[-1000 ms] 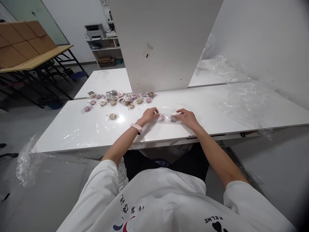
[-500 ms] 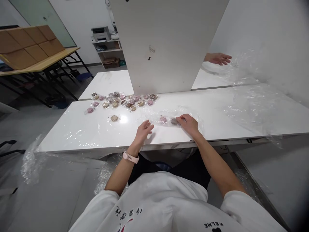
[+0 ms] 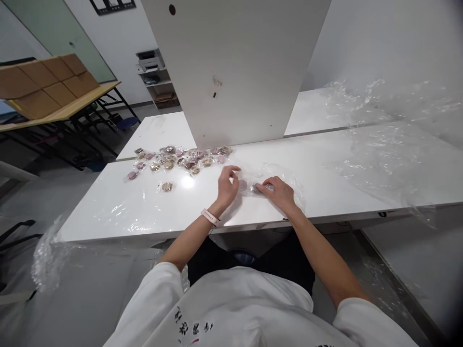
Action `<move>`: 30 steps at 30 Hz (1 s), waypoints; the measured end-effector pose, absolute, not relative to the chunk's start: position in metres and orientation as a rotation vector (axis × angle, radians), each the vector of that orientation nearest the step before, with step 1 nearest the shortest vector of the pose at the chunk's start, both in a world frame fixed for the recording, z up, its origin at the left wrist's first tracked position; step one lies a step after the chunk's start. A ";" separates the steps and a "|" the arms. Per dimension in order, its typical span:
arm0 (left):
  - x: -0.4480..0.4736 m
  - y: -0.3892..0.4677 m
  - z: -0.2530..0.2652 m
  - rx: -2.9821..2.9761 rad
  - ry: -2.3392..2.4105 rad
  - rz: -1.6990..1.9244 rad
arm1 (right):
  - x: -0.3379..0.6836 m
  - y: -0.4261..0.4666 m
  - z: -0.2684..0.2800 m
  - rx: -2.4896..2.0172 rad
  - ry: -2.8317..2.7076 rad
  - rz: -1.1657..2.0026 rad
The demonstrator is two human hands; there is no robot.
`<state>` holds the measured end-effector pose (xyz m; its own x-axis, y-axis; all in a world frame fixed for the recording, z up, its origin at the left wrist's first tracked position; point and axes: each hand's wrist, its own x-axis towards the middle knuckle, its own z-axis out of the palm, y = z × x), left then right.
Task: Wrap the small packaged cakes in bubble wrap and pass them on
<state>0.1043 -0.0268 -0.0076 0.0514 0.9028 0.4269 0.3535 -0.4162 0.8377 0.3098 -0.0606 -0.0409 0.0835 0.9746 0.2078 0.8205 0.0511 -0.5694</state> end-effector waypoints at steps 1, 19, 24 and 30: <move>0.104 -0.028 -0.012 2.105 1.158 1.224 | 0.309 -0.061 -0.041 -1.804 -1.781 0.335; 0.089 -0.041 -0.031 2.892 0.845 0.530 | 0.353 -0.104 0.025 -1.657 -1.500 0.837; 0.086 -0.038 -0.036 2.811 0.801 0.649 | 0.302 -0.059 0.052 -1.113 -2.088 1.027; 0.076 -0.029 -0.034 2.529 0.791 0.794 | 0.303 -0.039 -0.006 -0.994 -2.417 0.896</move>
